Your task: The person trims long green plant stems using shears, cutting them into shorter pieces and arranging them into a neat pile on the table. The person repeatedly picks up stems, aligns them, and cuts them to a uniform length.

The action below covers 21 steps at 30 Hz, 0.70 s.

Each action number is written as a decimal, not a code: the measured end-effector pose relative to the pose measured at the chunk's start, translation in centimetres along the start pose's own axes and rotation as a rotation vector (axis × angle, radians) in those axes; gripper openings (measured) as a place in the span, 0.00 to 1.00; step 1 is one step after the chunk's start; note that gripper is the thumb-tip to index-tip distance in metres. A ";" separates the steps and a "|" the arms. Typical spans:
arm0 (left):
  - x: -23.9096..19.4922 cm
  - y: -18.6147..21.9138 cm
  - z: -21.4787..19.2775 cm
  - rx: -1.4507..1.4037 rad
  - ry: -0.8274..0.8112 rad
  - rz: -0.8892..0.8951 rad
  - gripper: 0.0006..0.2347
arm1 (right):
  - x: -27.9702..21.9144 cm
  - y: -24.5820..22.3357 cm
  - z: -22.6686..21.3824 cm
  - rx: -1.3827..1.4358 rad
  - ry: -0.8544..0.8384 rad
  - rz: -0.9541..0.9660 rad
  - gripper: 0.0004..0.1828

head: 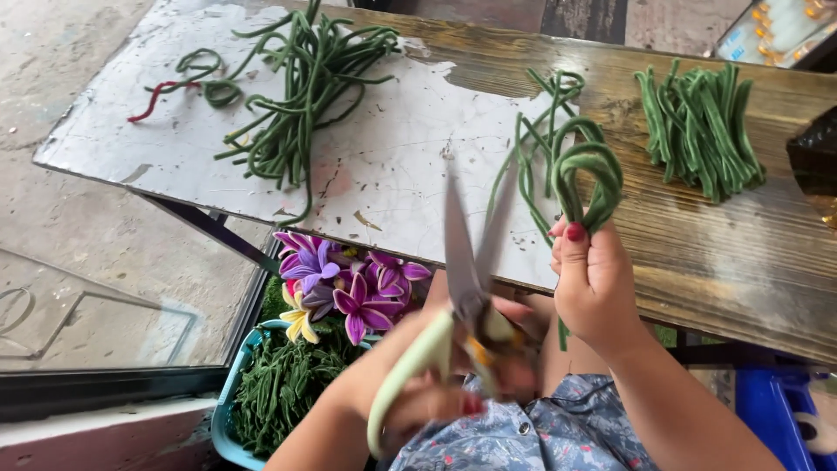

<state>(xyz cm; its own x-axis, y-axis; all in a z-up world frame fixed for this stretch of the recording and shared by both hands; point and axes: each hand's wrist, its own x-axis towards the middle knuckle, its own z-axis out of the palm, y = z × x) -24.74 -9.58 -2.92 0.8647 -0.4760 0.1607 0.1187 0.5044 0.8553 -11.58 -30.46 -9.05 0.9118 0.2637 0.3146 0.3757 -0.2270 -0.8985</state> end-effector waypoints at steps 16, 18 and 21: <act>2.1 -4.8 0.2 -0.159 -0.151 0.115 0.42 | 0.2 4.6 -4.4 -0.582 -0.140 -0.768 0.01; 1.6 -5.9 0.9 -0.349 -0.023 0.050 0.32 | 0.3 5.4 -5.5 -0.716 -0.129 -0.825 0.33; 1.2 -5.7 1.2 -0.270 -0.011 0.171 0.34 | 0.5 5.4 -5.8 -0.692 -0.173 -0.815 0.29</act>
<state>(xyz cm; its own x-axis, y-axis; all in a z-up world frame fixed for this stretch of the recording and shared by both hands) -25.00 -13.93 -7.04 0.8779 -0.3748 0.2979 0.0985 0.7502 0.6538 -8.16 -37.04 -11.96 0.3302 0.6909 0.6432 0.9196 -0.3891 -0.0542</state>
